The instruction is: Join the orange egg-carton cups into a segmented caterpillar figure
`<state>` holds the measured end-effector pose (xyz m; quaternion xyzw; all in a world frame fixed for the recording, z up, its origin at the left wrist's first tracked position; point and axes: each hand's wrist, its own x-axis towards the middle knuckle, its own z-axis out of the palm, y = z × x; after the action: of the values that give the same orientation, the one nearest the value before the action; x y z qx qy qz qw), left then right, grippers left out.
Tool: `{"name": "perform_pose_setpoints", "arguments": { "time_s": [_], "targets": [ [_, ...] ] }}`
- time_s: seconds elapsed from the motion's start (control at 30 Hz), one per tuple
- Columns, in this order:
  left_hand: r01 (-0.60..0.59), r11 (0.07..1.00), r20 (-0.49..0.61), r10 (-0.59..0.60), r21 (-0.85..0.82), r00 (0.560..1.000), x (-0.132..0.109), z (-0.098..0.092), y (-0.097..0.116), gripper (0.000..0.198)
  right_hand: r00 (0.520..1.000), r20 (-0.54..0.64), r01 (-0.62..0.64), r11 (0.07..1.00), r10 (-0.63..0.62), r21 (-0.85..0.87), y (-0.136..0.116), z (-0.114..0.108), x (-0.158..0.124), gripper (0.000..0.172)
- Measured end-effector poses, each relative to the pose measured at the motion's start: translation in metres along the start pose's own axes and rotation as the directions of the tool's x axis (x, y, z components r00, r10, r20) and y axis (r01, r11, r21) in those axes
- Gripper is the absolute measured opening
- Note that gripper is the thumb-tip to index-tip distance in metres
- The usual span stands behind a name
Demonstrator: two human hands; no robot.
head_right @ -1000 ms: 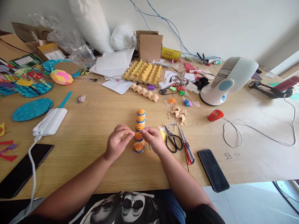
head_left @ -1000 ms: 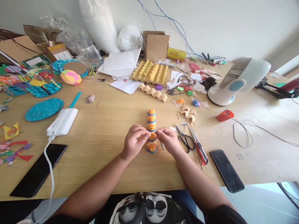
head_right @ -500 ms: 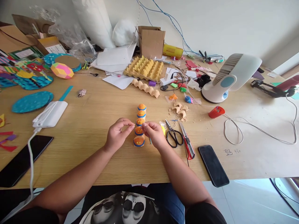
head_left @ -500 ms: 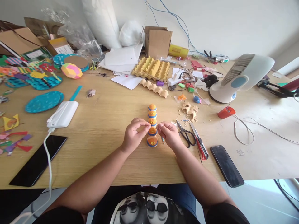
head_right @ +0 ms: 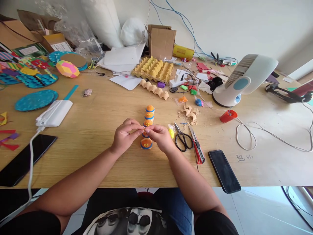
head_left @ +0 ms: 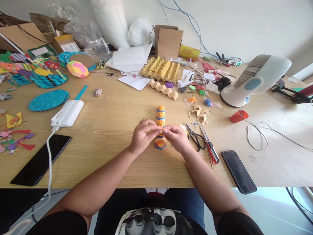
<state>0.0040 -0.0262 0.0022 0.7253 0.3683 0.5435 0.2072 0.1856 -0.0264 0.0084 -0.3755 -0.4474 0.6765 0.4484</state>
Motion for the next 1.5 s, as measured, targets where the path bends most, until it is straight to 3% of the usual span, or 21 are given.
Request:
{"name": "perform_pose_setpoints", "arguments": {
  "time_s": [0.17,0.43,1.5],
  "targets": [
    [-0.011,1.0,0.03,0.012,-0.029,0.999,0.0009,-0.0003,0.0009,0.008,1.0,-0.015,0.004,1.0,-0.004,0.017,0.0005,0.0002,0.001,0.041],
    [0.077,0.99,0.056,-0.071,-0.116,0.996,0.0024,0.0002,0.0013,0.008,0.998,-0.021,0.051,0.999,-0.051,-0.014,-0.0006,-0.0021,0.0019,0.037],
    [0.138,0.988,0.052,-0.135,-0.066,0.989,0.0019,0.0023,-0.0015,0.016,0.994,-0.038,0.092,0.988,-0.098,-0.126,-0.0062,-0.0045,0.0021,0.039]
  ]
}}
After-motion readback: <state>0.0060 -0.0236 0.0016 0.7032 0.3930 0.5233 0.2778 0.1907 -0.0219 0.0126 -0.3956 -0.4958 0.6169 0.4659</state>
